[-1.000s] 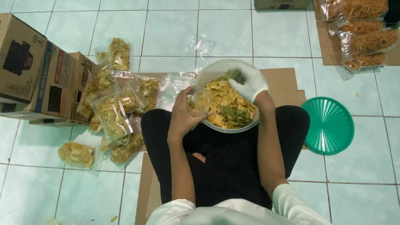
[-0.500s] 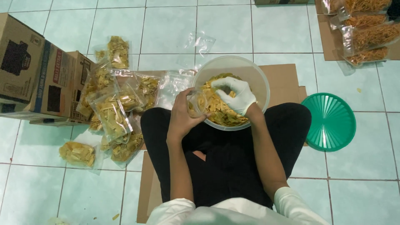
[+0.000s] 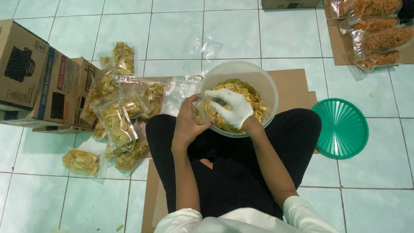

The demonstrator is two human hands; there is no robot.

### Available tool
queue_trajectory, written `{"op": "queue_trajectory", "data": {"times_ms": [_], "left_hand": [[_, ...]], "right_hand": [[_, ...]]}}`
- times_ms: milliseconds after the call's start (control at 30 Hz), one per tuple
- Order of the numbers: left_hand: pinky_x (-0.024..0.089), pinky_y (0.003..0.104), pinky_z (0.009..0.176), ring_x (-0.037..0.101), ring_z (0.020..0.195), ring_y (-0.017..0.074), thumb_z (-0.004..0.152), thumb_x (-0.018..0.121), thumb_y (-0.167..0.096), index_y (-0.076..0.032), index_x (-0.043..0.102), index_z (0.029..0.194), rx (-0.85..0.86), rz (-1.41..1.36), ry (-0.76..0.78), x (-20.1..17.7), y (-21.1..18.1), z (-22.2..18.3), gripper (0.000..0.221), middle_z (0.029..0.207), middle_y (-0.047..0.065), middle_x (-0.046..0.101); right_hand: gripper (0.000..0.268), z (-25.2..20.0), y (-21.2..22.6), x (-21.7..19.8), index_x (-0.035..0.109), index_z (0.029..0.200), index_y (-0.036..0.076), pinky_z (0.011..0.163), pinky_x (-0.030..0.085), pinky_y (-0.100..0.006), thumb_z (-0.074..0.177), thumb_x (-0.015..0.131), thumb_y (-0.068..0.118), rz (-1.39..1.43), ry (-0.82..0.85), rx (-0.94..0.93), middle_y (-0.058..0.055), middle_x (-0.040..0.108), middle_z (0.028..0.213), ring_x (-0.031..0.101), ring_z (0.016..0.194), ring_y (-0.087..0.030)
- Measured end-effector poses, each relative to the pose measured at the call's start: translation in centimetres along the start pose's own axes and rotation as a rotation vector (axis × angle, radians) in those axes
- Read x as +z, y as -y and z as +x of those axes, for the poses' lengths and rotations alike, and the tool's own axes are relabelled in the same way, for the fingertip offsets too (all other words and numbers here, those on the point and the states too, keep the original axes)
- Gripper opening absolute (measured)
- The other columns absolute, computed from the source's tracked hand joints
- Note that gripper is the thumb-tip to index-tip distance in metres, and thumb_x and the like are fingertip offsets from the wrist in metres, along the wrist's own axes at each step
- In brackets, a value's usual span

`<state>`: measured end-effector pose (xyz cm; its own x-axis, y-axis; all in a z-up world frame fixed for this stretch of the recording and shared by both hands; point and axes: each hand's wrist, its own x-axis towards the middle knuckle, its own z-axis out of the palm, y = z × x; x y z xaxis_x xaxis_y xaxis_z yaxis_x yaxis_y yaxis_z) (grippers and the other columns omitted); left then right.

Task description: Manually transferring chips from a large bowl into individual plastic bags.

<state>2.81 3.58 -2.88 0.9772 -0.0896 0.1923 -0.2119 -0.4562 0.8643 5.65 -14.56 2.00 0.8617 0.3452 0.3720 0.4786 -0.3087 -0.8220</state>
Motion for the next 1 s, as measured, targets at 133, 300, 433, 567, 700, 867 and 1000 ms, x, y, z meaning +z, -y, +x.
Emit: {"op": "queue_trajectory", "data": {"times_ms": [133, 300, 433, 567, 700, 867, 1000], "left_hand": [[0.042, 0.053, 0.102, 0.052, 0.12, 0.0374, 0.062, 0.089, -0.031, -0.007, 0.046, 0.132, 0.025, 0.028, -0.02, -0.2, -0.8, 0.2, 0.085, 0.118, 0.016, 0.057], [0.043, 0.051, 0.102, 0.053, 0.119, 0.0387, 0.062, 0.09, -0.03, -0.005, 0.047, 0.131, -0.003, 0.009, -0.024, -0.4, -1.1, 0.1, 0.085, 0.117, 0.018, 0.057], [0.043, 0.051, 0.102, 0.053, 0.119, 0.0387, 0.061, 0.09, -0.03, -0.005, 0.047, 0.131, -0.008, 0.011, -0.023, -0.5, -0.9, 0.2, 0.086, 0.117, 0.019, 0.057], [0.043, 0.05, 0.101, 0.053, 0.118, 0.0383, 0.06, 0.091, -0.031, -0.005, 0.048, 0.13, 0.014, 0.015, -0.029, -0.4, -0.8, 0.1, 0.086, 0.116, 0.018, 0.058], [0.044, 0.049, 0.1, 0.054, 0.118, 0.037, 0.06, 0.091, -0.032, -0.005, 0.048, 0.13, 0.019, 0.017, -0.04, -0.4, -0.5, 0.2, 0.087, 0.116, 0.017, 0.058], [0.044, 0.049, 0.101, 0.053, 0.118, 0.037, 0.06, 0.091, -0.033, -0.005, 0.048, 0.13, 0.018, 0.01, -0.041, -0.5, -0.4, 0.2, 0.087, 0.116, 0.017, 0.058], [0.043, 0.051, 0.101, 0.053, 0.118, 0.0386, 0.059, 0.091, -0.029, -0.003, 0.048, 0.13, -0.001, 0.004, -0.032, -0.5, -0.7, 0.2, 0.087, 0.116, 0.019, 0.058]], "right_hand": [[0.03, 0.2, -3.3, -0.4, 0.063, 0.124, 0.025, 0.074, 0.051, -0.034, 0.094, 0.06, 0.02, -0.302, 0.003, 0.104, 0.003, 0.064, 0.09, 0.064, 0.082, -0.017], [0.057, -0.3, -7.3, -0.4, 0.047, 0.14, 0.011, 0.101, 0.044, -0.049, 0.089, 0.061, 0.032, -0.523, 0.775, 0.756, -0.021, 0.053, 0.133, 0.053, 0.123, -0.038], [0.066, 0.2, -6.0, 0.5, 0.051, 0.138, 0.009, 0.101, 0.045, -0.049, 0.081, 0.071, 0.038, -0.478, 0.86, 0.871, -0.021, 0.055, 0.134, 0.054, 0.123, -0.038], [0.059, -0.5, -7.2, 1.8, 0.058, 0.132, 0.012, 0.1, 0.047, -0.046, 0.081, 0.071, 0.037, -0.533, 0.895, 0.838, -0.016, 0.059, 0.13, 0.055, 0.122, -0.035], [0.051, -1.0, -9.1, 2.4, 0.064, 0.123, 0.008, 0.096, 0.05, -0.047, 0.081, 0.07, 0.036, -0.574, 0.919, 0.746, -0.018, 0.063, 0.121, 0.06, 0.115, -0.036], [0.051, -1.0, -10.4, 2.3, 0.063, 0.124, 0.008, 0.097, 0.048, -0.05, 0.079, 0.071, 0.03, -0.538, 0.94, 0.704, -0.02, 0.062, 0.122, 0.057, 0.117, -0.04], [0.052, -0.3, -8.7, 1.9, 0.057, 0.13, 0.007, 0.099, 0.046, -0.051, 0.081, 0.065, 0.023, -0.503, 0.932, 0.744, -0.023, 0.059, 0.127, 0.054, 0.12, -0.043]]}}
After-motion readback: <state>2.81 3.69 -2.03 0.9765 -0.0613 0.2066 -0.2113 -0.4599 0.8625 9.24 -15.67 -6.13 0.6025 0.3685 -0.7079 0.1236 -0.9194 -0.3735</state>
